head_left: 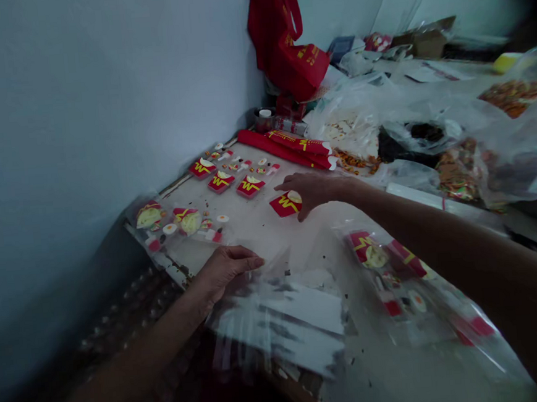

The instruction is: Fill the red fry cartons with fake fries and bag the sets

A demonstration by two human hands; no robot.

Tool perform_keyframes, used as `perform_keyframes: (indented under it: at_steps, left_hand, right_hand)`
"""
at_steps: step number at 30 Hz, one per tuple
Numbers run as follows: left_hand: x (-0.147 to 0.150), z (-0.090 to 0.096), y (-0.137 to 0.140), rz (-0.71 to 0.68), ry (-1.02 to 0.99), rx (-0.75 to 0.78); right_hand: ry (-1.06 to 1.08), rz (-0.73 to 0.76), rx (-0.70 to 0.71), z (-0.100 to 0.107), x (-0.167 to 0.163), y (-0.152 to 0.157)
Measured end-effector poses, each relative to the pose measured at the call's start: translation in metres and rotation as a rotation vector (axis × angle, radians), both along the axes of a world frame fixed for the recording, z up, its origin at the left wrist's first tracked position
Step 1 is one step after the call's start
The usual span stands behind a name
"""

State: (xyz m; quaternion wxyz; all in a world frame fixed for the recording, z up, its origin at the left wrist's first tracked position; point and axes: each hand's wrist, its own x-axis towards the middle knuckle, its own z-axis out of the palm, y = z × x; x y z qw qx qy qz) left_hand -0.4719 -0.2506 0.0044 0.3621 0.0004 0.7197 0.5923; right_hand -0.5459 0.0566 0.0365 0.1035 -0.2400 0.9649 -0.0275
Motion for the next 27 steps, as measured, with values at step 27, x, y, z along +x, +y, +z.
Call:
perform_keyframes:
  at_steps: [27]
  left_hand:
    - [0.041,0.009,0.043,-0.404,0.161,-0.081]
  right_hand:
    - [0.341,-0.191,0.097,0.048,0.197,-0.034]
